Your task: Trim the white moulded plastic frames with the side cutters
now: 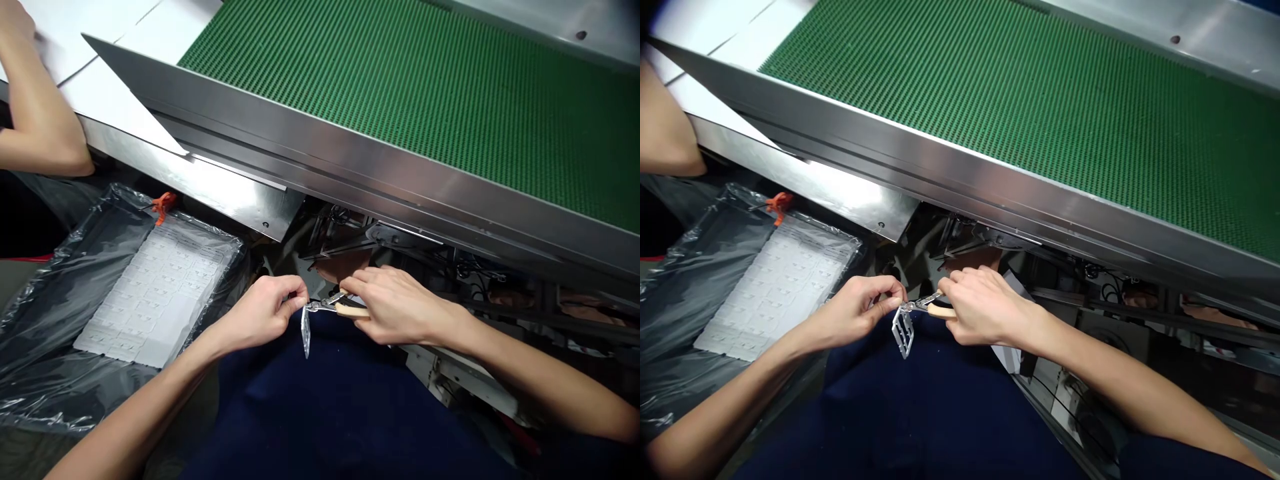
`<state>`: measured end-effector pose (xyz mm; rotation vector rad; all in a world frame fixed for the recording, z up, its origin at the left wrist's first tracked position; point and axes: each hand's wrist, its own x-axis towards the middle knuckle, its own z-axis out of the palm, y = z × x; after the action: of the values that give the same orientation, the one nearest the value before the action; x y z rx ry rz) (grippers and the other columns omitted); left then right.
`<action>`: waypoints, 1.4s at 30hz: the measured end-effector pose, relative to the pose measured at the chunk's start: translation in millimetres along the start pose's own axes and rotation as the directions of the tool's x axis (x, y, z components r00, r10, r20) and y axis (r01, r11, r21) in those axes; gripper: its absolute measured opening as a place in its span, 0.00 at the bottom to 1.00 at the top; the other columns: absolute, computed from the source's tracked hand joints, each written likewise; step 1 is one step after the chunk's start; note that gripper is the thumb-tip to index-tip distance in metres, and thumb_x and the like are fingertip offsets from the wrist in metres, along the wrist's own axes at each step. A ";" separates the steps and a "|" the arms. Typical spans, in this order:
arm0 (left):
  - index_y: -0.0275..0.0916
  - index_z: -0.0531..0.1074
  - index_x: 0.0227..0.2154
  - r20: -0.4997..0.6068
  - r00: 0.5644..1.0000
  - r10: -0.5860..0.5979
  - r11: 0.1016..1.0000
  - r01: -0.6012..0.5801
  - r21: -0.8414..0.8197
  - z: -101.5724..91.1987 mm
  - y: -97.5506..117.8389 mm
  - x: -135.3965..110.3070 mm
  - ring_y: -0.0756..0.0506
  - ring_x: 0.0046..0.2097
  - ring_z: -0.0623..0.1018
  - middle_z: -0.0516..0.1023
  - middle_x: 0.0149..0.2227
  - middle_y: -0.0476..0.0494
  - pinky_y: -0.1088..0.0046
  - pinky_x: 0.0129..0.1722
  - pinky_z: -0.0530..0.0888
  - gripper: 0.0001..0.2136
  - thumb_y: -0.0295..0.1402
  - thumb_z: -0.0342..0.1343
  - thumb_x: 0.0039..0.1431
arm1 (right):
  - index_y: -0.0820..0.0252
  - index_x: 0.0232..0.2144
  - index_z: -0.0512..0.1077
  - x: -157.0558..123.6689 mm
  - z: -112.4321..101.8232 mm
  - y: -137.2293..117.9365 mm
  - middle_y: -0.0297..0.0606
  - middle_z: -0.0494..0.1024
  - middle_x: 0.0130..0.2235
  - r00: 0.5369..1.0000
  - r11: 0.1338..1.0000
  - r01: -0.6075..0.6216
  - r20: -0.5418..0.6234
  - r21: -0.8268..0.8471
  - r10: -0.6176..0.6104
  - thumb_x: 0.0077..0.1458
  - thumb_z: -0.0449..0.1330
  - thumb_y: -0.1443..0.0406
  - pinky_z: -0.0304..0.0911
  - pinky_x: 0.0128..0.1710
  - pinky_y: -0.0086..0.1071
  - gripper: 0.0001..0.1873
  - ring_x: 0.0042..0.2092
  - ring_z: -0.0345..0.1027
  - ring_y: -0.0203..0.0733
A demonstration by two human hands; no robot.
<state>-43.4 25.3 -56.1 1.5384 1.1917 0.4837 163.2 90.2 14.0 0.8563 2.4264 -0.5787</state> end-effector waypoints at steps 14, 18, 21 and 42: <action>0.38 0.66 0.25 0.022 1.000 0.002 1.000 -0.003 0.014 0.1 0.3 -2.8 0.51 0.28 0.66 0.68 0.24 0.53 0.75 0.28 0.60 0.07 0.26 0.48 0.57 | 0.61 0.28 0.69 5.1 -22.3 -16.2 0.41 0.73 0.27 0.998 0.984 0.006 0.068 -0.177 0.006 0.43 0.51 0.65 0.42 0.22 0.31 0.09 0.25 0.66 0.43; 0.37 0.65 0.24 0.032 0.999 -0.010 1.000 0.010 -0.003 0.3 -0.5 -1.0 0.51 0.27 0.65 0.67 0.23 0.54 0.75 0.27 0.60 0.07 0.28 0.48 0.57 | 0.61 0.25 0.69 8.7 -26.0 -18.9 0.40 0.72 0.23 0.996 0.982 0.009 0.091 -0.191 0.009 0.41 0.51 0.66 0.39 0.20 0.30 0.08 0.22 0.65 0.41; 0.37 0.66 0.24 0.049 0.998 -0.028 0.999 0.029 -0.029 1.1 -2.2 0.4 0.51 0.27 0.66 0.67 0.23 0.53 0.74 0.27 0.60 0.08 0.29 0.49 0.57 | 0.61 0.23 0.69 12.5 -26.7 -18.6 0.39 0.71 0.21 0.994 0.982 0.011 0.108 -0.187 0.010 0.40 0.51 0.66 0.39 0.19 0.29 0.07 0.19 0.62 0.40; 0.36 0.70 0.46 0.131 0.967 -0.219 0.509 0.227 -0.830 41.4 -44.6 5.4 0.41 0.44 0.75 0.75 0.45 0.36 0.68 0.42 0.71 0.19 0.36 0.61 0.52 | 0.59 0.31 0.70 -11.1 45.9 26.6 0.37 0.73 0.26 0.915 0.882 -0.404 0.104 0.241 0.390 0.54 0.50 0.59 0.48 0.24 0.28 0.12 0.25 0.63 0.37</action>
<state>-27.1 6.0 -111.7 0.5153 0.8956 0.7372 202.8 79.5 -21.6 1.3873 2.0656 -0.7527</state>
